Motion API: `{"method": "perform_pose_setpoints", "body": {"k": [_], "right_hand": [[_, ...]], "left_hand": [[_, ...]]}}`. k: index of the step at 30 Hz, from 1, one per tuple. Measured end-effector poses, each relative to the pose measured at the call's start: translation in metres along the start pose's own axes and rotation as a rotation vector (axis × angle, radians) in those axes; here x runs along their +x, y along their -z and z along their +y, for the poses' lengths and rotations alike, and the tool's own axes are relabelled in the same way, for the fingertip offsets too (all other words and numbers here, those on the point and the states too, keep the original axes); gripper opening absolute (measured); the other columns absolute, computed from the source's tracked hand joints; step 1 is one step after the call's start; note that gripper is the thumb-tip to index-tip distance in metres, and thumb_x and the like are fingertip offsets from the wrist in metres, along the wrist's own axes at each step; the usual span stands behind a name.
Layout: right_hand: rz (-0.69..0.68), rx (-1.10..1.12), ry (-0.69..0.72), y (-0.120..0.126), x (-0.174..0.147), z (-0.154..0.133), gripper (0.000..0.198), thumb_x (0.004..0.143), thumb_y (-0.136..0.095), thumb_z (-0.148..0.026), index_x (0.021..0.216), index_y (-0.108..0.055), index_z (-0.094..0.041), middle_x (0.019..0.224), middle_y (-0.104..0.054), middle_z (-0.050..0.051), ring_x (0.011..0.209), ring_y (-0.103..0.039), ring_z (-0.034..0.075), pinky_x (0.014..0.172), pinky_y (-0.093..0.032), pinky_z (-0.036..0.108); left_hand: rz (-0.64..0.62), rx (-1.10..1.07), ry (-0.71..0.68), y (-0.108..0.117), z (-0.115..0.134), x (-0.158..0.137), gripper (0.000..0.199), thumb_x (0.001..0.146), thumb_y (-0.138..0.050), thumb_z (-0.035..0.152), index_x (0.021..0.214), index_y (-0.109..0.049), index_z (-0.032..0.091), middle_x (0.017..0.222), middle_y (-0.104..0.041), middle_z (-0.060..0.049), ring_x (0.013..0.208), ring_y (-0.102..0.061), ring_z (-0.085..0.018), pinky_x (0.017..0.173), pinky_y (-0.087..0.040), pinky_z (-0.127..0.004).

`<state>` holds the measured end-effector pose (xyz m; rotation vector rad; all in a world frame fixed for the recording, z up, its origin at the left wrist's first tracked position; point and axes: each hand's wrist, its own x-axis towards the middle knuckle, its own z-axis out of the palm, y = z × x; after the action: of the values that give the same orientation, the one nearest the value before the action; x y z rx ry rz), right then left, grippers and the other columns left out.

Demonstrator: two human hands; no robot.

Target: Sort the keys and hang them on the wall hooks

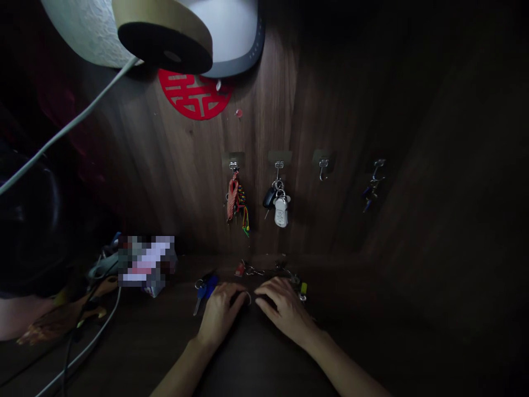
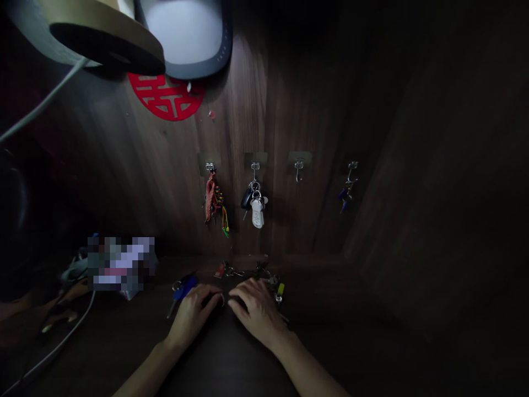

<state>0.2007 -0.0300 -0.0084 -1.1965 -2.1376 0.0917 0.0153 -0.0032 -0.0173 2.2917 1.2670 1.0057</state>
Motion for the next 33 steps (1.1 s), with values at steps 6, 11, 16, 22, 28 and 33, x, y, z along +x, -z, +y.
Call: {"method": "perform_pose_setpoints", "body": {"k": [6,11,16,22,28,33], "right_hand": [[-0.020,0.097,-0.082,-0.013,0.000,-0.002,0.009,0.084,-0.053,-0.022,0.077,-0.058,-0.022,0.078,-0.063,0.000,0.081,-0.055,0.017,0.078,-0.038,0.032],[-0.009,0.457,-0.289,-0.011,0.004,0.005,0.023,0.087,-0.046,-0.034,0.073,-0.058,-0.020,0.067,-0.059,-0.001,0.065,-0.054,0.014,0.062,-0.041,0.025],[0.052,0.725,-0.420,-0.008,0.009,0.009,0.029,0.083,-0.050,-0.045,0.072,-0.057,-0.018,0.062,-0.058,-0.002,0.054,-0.050,0.011,0.054,-0.040,0.023],[0.079,0.866,-0.478,-0.010,0.010,0.013,0.035,0.079,-0.052,-0.053,0.072,-0.054,-0.019,0.060,-0.059,-0.002,0.049,-0.049,0.010,0.050,-0.038,0.023],[0.141,0.959,-0.518,-0.009,0.010,0.017,0.040,0.080,-0.048,-0.057,0.068,-0.050,-0.019,0.053,-0.055,-0.003,0.045,-0.046,0.009,0.047,-0.036,0.022],[0.163,1.066,-0.586,-0.005,0.010,0.012,0.040,0.078,-0.053,-0.056,0.064,-0.049,-0.019,0.048,-0.051,-0.005,0.043,-0.042,0.009,0.045,-0.032,0.021]], "left_hand": [[0.001,-0.100,-0.012,-0.002,0.004,0.000,0.015,0.084,-0.053,0.027,0.083,-0.067,0.022,0.084,-0.070,-0.002,0.083,-0.062,-0.019,0.080,-0.045,-0.030],[-0.135,-0.340,0.005,0.002,0.012,0.000,0.027,0.090,-0.043,0.033,0.102,-0.064,0.022,0.099,-0.068,-0.004,0.094,-0.060,-0.019,0.086,-0.044,-0.028],[-0.274,-0.488,0.038,-0.001,0.016,0.000,0.029,0.082,-0.057,0.031,0.109,-0.059,0.021,0.103,-0.066,-0.004,0.094,-0.060,-0.018,0.085,-0.044,-0.026],[-0.312,-0.587,0.171,-0.008,0.008,0.000,0.024,0.083,-0.053,0.037,0.092,-0.060,0.016,0.062,-0.057,0.004,0.052,-0.051,-0.009,0.057,-0.042,-0.020],[-0.249,-0.656,0.239,-0.005,0.004,0.002,0.030,0.081,-0.053,0.045,0.082,-0.058,0.016,0.064,-0.054,0.004,0.053,-0.046,-0.009,0.053,-0.038,-0.018],[-0.216,-0.592,0.206,-0.002,0.004,0.004,0.028,0.082,-0.053,0.044,0.083,-0.060,0.017,0.067,-0.056,0.002,0.063,-0.050,-0.011,0.062,-0.040,-0.020]]}}
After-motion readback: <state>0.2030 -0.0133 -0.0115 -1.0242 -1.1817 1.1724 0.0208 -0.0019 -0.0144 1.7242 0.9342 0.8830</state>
